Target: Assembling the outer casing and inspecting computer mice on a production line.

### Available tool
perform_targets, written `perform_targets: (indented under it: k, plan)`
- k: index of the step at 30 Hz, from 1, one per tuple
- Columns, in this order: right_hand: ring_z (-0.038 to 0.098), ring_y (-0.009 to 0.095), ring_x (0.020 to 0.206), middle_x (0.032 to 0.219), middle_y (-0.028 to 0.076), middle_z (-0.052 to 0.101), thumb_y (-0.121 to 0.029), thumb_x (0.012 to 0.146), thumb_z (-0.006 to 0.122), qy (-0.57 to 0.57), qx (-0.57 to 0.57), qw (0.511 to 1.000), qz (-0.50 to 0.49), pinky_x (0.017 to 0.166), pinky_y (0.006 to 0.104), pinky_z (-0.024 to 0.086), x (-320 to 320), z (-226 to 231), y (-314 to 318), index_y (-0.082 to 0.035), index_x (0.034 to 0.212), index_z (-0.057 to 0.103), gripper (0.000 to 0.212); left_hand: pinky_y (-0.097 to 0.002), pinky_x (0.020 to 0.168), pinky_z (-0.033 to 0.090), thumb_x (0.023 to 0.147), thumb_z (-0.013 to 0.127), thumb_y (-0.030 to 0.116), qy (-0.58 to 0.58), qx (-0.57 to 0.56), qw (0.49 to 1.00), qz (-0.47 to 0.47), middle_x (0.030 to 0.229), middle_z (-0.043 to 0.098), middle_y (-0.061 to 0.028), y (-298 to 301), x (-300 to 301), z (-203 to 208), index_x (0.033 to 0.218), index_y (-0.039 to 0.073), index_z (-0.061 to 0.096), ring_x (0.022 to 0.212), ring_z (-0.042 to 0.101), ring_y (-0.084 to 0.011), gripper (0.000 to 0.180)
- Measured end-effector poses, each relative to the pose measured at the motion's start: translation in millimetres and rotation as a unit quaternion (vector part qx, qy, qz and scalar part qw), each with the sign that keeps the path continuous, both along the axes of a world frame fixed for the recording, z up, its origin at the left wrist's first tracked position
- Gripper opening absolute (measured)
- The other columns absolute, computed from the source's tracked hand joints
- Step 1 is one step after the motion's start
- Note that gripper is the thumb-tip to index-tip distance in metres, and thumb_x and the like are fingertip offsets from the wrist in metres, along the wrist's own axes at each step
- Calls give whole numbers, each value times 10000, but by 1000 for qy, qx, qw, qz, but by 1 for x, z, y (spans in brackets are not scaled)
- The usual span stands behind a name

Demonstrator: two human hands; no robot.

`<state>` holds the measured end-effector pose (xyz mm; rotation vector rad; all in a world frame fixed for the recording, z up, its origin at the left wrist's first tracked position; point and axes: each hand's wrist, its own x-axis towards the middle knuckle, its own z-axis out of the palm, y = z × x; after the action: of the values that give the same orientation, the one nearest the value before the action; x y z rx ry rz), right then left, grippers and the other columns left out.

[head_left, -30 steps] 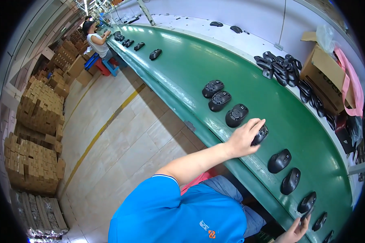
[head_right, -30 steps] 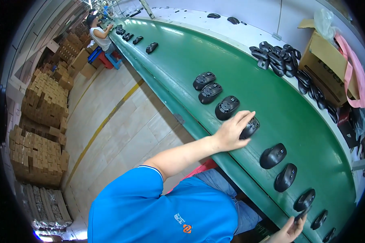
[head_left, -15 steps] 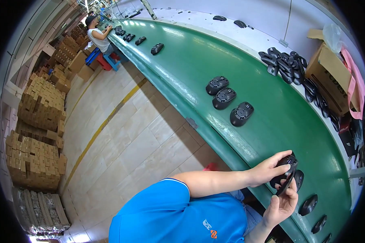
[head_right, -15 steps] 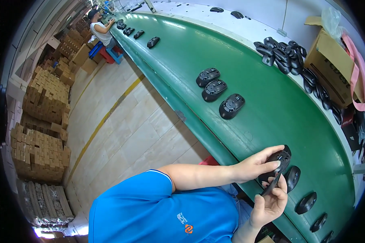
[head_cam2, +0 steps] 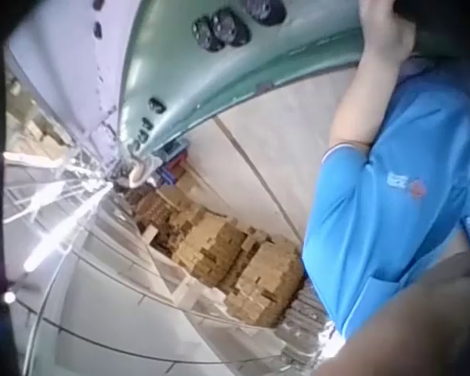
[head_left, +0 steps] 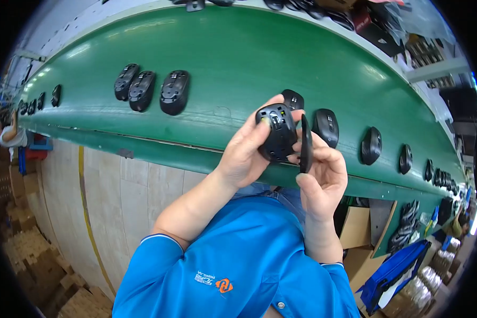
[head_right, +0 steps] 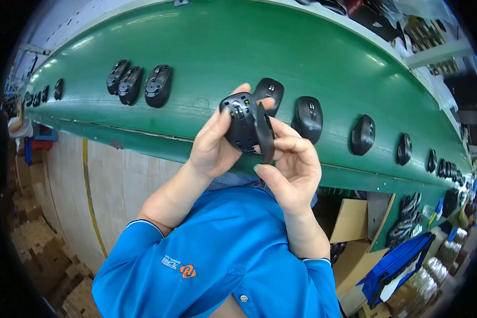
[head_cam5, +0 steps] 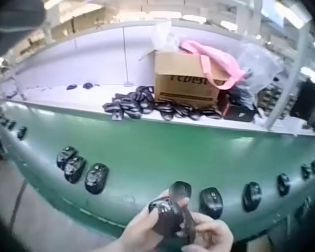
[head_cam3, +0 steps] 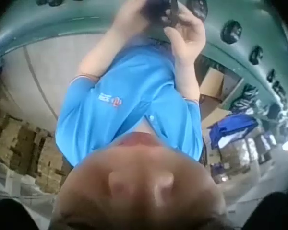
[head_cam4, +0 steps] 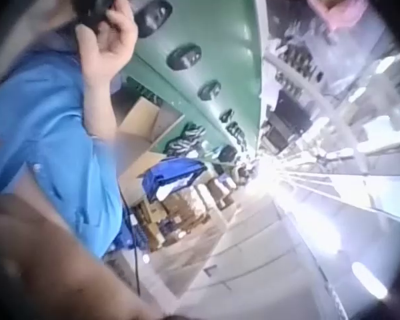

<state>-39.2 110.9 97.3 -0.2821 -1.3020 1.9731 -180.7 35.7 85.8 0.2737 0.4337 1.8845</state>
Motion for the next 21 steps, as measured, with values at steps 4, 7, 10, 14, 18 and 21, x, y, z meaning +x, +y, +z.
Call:
perform_targets:
  k: [4, 7, 10, 14, 18, 21]
  plan:
    - [554, 279, 1180, 1370, 246, 467, 41, 720, 781, -115, 140, 977, -116, 926, 347, 509, 0, 6, -4, 24, 1185, 530, 529, -412, 1039, 436, 1023, 340, 477, 20, 17, 1000, 16, 1364, 481, -153, 5, 6, -10, 1495, 83, 239, 1238, 509, -257, 623]
    - [572, 268, 1133, 1331, 220, 512, 28, 703, 796, -161, 260, 942, -140, 891, 328, 507, -2, 11, -3, 27, 1205, 546, 561, -430, 1004, 474, 1009, 282, 531, 53, -5, 998, 14, 1367, 466, -172, 4, 9, -12, 1503, 104, 211, 1220, 524, -268, 657]
    - [585, 267, 1089, 1294, 198, 548, 16, 683, 811, -199, 340, 907, -149, 863, 316, 505, -9, 14, -4, 28, 1211, 567, 582, -439, 986, 494, 1003, 252, 559, 79, -17, 996, 25, 1364, 457, -183, 2, 13, -6, 1504, 104, 198, 1208, 533, -276, 679]
    - [592, 281, 1039, 1255, 178, 578, -2, 653, 830, -230, 386, 881, -148, 837, 314, 507, -11, 15, -6, 25, 1204, 599, 599, -418, 997, 483, 1000, 263, 562, 108, -11, 993, 48, 1349, 458, -175, 0, 14, -5, 1492, 71, 212, 1206, 529, -264, 697]
    - [593, 284, 1025, 1246, 172, 581, -17, 635, 843, -239, 391, 877, -143, 804, 316, 523, -14, 14, -7, 22, 1204, 612, 615, -370, 1017, 455, 993, 290, 568, 137, 2, 989, 56, 1330, 466, -150, -2, 11, -8, 1474, 44, 242, 1205, 520, -227, 713]
    - [593, 275, 1025, 1241, 172, 582, -20, 633, 848, -242, 382, 882, -136, 768, 310, 535, -15, 15, -7, 20, 1205, 617, 618, -364, 1012, 456, 992, 294, 572, 164, -9, 984, 72, 1314, 472, -153, -3, 11, -7, 1461, 33, 257, 1186, 526, -218, 716]
